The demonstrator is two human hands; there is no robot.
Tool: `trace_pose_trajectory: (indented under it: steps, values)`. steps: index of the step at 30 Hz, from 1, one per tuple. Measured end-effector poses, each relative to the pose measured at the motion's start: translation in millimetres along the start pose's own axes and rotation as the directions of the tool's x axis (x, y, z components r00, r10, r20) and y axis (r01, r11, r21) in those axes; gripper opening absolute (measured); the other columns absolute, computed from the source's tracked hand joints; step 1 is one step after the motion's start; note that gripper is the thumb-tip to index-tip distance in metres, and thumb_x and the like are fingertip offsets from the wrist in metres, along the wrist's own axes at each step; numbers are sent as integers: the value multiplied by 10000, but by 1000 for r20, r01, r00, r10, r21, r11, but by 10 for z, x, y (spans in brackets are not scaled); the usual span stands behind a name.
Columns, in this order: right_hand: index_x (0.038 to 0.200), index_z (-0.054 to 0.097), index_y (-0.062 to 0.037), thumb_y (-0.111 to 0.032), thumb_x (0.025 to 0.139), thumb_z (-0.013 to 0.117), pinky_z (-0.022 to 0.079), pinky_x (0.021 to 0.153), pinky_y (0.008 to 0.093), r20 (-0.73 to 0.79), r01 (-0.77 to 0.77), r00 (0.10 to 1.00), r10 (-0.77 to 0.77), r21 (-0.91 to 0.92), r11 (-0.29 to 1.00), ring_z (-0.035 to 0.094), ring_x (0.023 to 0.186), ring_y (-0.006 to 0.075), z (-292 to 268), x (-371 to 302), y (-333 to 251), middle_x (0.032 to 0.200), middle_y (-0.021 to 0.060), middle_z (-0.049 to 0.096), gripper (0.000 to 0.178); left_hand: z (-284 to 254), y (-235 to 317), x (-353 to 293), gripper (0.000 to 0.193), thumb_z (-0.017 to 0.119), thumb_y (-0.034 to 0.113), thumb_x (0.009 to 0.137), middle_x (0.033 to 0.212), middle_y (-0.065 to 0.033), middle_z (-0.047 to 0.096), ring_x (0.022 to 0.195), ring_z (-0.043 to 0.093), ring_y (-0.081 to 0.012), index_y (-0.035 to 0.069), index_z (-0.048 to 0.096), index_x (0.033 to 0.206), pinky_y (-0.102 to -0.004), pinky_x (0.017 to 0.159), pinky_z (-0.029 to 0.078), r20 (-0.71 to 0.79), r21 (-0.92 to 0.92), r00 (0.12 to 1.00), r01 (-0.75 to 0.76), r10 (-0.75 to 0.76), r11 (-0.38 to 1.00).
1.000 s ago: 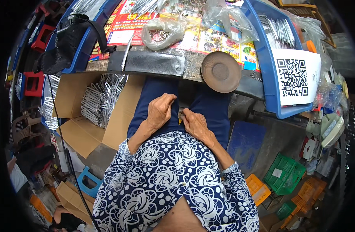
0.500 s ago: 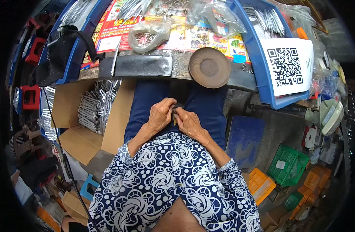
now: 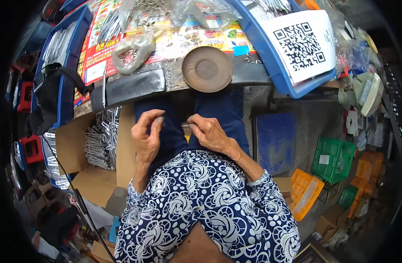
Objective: Assembling and inspecting small metal hardware components at a manual workstation.
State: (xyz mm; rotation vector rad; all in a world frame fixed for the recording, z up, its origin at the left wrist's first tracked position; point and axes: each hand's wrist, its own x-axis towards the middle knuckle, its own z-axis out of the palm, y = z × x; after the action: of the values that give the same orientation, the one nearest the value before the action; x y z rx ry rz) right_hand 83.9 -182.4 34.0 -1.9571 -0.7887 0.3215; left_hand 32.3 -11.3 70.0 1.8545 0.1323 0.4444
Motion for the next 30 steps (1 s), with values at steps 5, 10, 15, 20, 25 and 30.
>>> trace_pose_trajectory:
  steps: [5,10,15,20,25,30]
  values:
    - [821,526,14,11,753,491,401,469,249,-67,74,995,-73,18,997,510,493,157,-328,71,-151,583,81,506,76,-4,338,207,144,531,-75,726,700,-71,559,554,503,-102,-19,561,855,-202,511,400,-18,-114,988,-153,152,982]
    - [865,536,21,-16,797,476,362,486,182,-157,-179,962,224,258,950,437,533,44,-646,132,-247,600,-3,484,98,172,277,203,133,523,-66,728,710,-99,565,586,551,-164,-12,563,843,-230,540,423,105,-70,988,-109,116,992]
    - [878,546,7,-55,798,483,301,423,156,-236,-207,935,266,249,946,389,478,16,-1091,267,-344,592,-10,498,119,364,-162,75,160,504,-91,710,702,-114,550,557,545,-184,-11,544,842,-235,505,418,310,83,930,-235,199,968]
    - [834,555,20,-68,773,479,375,491,197,-321,-104,946,45,-170,980,462,545,55,-1672,671,-481,592,11,510,131,354,-522,-48,105,524,-42,726,701,-143,546,593,561,-262,0,530,822,-293,515,430,364,194,929,-148,69,970]
    - [708,535,23,-100,737,462,364,463,210,-347,-58,933,-92,-399,915,452,514,63,-2430,1417,241,565,16,502,146,436,-641,-121,62,539,25,728,711,-158,543,619,543,-325,21,511,782,-368,526,434,452,279,892,-171,28,945]
    - [689,590,10,-111,653,458,434,520,309,-416,-259,901,123,-287,922,537,519,192,-2817,2046,1012,561,149,542,182,468,-665,-118,41,528,28,733,689,-154,526,603,533,-324,15,494,752,-373,519,427,490,294,872,-168,2,941]
